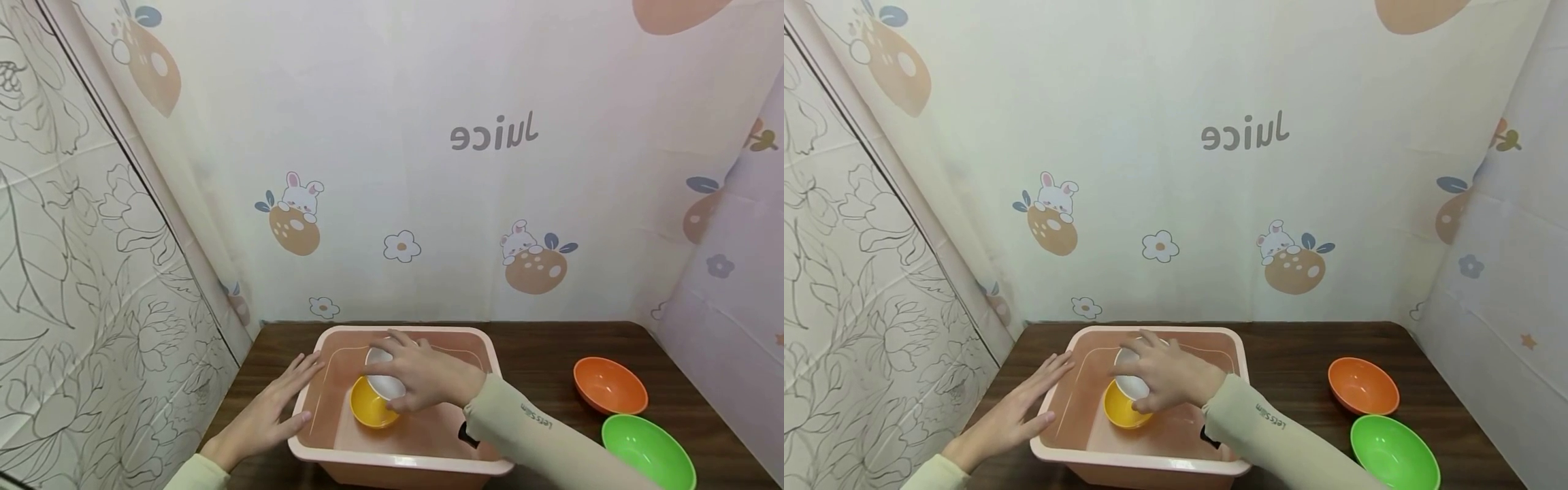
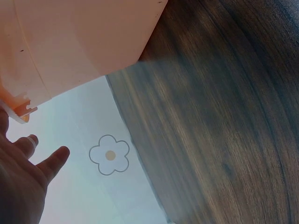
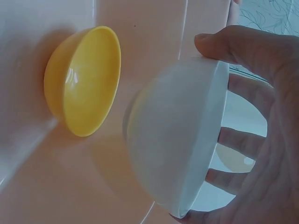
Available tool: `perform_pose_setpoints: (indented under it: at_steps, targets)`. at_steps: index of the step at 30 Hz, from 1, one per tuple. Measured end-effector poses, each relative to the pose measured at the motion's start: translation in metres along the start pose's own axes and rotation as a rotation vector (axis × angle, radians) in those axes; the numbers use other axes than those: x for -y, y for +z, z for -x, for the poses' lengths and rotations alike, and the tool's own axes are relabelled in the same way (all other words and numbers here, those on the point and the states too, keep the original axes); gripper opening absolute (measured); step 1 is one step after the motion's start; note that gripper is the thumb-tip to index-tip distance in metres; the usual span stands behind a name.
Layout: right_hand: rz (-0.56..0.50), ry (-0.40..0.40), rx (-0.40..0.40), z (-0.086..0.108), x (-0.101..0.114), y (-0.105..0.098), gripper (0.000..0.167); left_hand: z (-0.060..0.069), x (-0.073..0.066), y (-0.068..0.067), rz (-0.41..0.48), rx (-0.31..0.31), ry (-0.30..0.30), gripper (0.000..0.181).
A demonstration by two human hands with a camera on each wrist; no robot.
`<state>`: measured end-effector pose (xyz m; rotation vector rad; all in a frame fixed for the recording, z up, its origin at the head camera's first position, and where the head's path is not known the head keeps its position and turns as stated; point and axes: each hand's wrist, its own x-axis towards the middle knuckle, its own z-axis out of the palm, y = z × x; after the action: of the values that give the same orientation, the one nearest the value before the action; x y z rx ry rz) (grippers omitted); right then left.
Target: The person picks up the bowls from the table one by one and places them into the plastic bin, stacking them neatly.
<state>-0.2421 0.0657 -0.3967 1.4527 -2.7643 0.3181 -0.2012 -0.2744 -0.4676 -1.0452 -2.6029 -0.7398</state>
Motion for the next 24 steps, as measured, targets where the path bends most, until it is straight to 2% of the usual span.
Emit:
perform_pose_setpoints:
  at_steps: [10, 19, 24]
  targets:
    - [0.062, -0.052, 0.015, -0.006, 0.003, 0.004, 0.065, 0.0, -0.001, 0.0, -0.013, -0.003, 0.004, 0.075]
    - [0.169, -0.109, 0.02, -0.013, 0.006, 0.009, 0.062, 0.0, -0.002, -0.001, 0.001, -0.005, 0.006, 0.075]
    - [0.211, -0.111, 0.029, -0.015, 0.008, 0.013, 0.061, -0.001, -0.002, -0.001, 0.012, 0.003, -0.002, 0.075]
